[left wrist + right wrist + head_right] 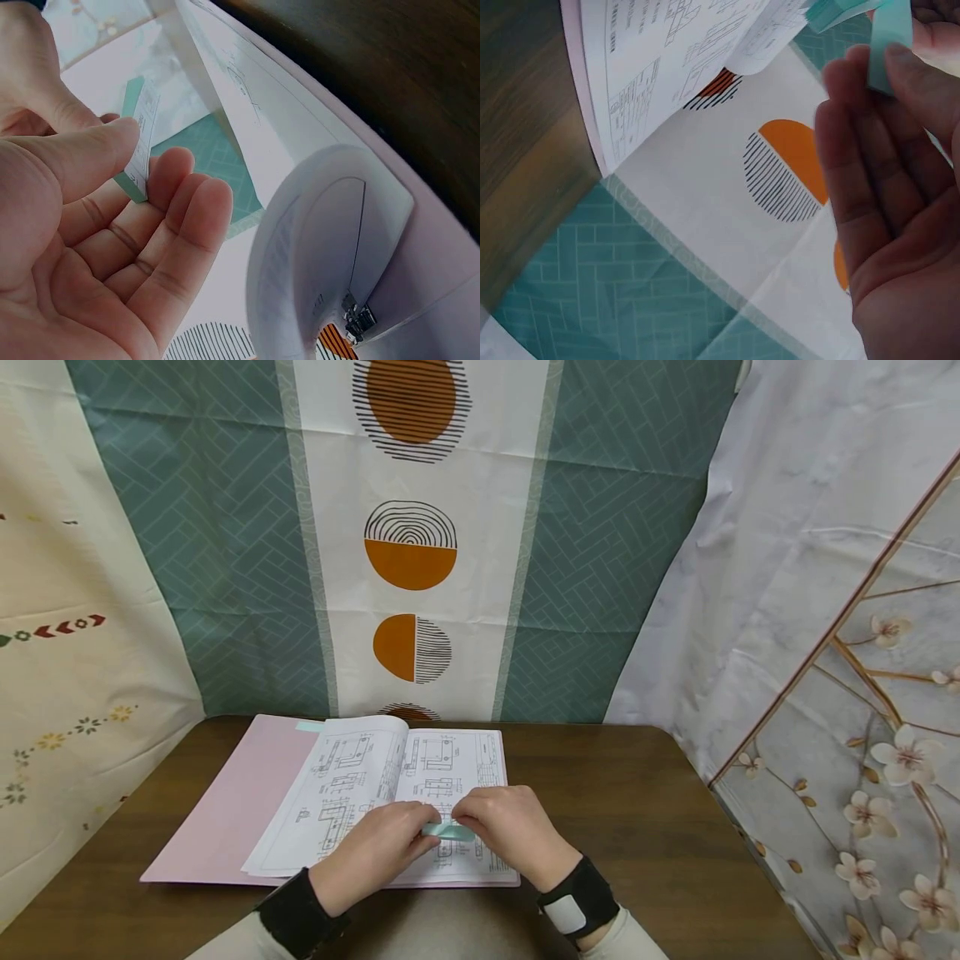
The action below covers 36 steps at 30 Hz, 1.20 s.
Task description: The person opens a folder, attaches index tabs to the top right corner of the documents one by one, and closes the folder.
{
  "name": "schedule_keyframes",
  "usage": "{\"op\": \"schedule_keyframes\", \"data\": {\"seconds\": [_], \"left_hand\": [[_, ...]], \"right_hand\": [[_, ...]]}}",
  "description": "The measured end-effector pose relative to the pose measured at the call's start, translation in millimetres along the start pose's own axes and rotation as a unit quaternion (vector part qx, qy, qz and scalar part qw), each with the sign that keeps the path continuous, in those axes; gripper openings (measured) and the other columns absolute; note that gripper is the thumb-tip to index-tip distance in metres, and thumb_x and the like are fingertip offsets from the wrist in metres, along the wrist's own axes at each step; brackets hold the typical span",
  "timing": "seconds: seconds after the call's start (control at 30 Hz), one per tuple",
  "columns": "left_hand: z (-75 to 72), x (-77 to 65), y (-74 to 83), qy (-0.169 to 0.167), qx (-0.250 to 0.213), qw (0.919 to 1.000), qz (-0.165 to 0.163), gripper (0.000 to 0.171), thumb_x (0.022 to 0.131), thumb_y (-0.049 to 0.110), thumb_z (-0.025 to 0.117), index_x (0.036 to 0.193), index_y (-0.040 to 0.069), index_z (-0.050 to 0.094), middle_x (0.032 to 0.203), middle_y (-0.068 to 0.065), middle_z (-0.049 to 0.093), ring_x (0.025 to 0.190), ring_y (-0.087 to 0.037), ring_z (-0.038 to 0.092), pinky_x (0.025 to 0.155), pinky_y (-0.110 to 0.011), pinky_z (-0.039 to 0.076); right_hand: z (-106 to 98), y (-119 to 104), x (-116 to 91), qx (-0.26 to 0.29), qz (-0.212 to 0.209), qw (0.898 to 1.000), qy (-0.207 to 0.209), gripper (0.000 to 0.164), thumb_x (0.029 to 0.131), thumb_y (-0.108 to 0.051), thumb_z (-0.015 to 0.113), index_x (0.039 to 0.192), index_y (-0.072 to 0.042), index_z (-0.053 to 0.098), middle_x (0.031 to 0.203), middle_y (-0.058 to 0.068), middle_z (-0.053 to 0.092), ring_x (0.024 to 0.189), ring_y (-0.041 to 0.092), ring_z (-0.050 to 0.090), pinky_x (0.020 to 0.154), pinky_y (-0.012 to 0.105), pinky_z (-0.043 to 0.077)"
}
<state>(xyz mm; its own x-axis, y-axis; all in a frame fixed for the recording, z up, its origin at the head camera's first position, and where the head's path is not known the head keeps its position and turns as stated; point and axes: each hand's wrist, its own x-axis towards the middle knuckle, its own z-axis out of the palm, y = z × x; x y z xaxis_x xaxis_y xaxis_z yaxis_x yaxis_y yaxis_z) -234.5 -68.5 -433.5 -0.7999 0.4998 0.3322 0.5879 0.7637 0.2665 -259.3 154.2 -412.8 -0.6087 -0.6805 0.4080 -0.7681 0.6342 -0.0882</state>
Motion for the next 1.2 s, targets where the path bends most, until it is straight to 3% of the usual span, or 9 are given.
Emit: {"op": "schedule_keyframes", "data": {"seconds": [0.3, 0.67, 0.93, 1.2], "left_hand": [[0.2, 0.0, 1.2, -0.009, -0.002, 1.0000, -0.001, 0.015, 0.088, 0.030, 0.074, 0.096, 0.018, 0.068, 0.081, 0.014, 0.060, 0.071, -0.002, 0.051, 0.065, -0.023, 0.045], [0.9, -0.3, 4.4, -0.009, 0.000, 0.9999, 0.012, 0.020, 0.086, 0.030, 0.076, 0.098, 0.017, 0.070, 0.082, 0.014, 0.061, 0.070, -0.001, 0.051, 0.065, -0.023, 0.045], [1.3, -0.8, 5.0, -0.014, 0.000, 0.9996, 0.024, 0.018, 0.086, 0.034, 0.075, 0.090, 0.020, 0.065, 0.073, 0.017, 0.053, 0.063, -0.002, 0.048, 0.059, -0.022, 0.040], [2.5, -1.7, 4.5, -0.033, -0.003, 0.9993, 0.016, 0.021, 0.085, 0.033, 0.077, 0.094, 0.018, 0.065, 0.072, 0.017, 0.052, 0.061, -0.002, 0.048, 0.057, -0.021, 0.039]], "right_hand": [[0.1, 1.5, 0.3, -0.014, -0.025, 0.999, 0.020, 0.014, 0.082, -0.022, 0.081, 0.095, -0.027, 0.079, 0.091, -0.019, 0.068, 0.080, -0.003, 0.062, 0.072, 0.017, 0.048], [0.2, 1.9, 1.0, -0.027, -0.014, 0.999, 0.043, 0.013, 0.081, -0.024, 0.081, 0.093, -0.029, 0.078, 0.090, -0.021, 0.067, 0.082, -0.003, 0.063, 0.072, 0.019, 0.049], [-0.4, 4.3, 0.8, -0.035, -0.018, 0.998, 0.053, 0.010, 0.083, -0.026, 0.079, 0.092, -0.030, 0.078, 0.089, -0.022, 0.066, 0.082, -0.005, 0.062, 0.069, 0.018, 0.048], [0.0, 6.1, 1.1, -0.035, -0.008, 0.997, 0.064, 0.011, 0.083, -0.027, 0.080, 0.093, -0.029, 0.077, 0.091, -0.021, 0.068, 0.082, -0.004, 0.063, 0.069, 0.020, 0.049]]}}
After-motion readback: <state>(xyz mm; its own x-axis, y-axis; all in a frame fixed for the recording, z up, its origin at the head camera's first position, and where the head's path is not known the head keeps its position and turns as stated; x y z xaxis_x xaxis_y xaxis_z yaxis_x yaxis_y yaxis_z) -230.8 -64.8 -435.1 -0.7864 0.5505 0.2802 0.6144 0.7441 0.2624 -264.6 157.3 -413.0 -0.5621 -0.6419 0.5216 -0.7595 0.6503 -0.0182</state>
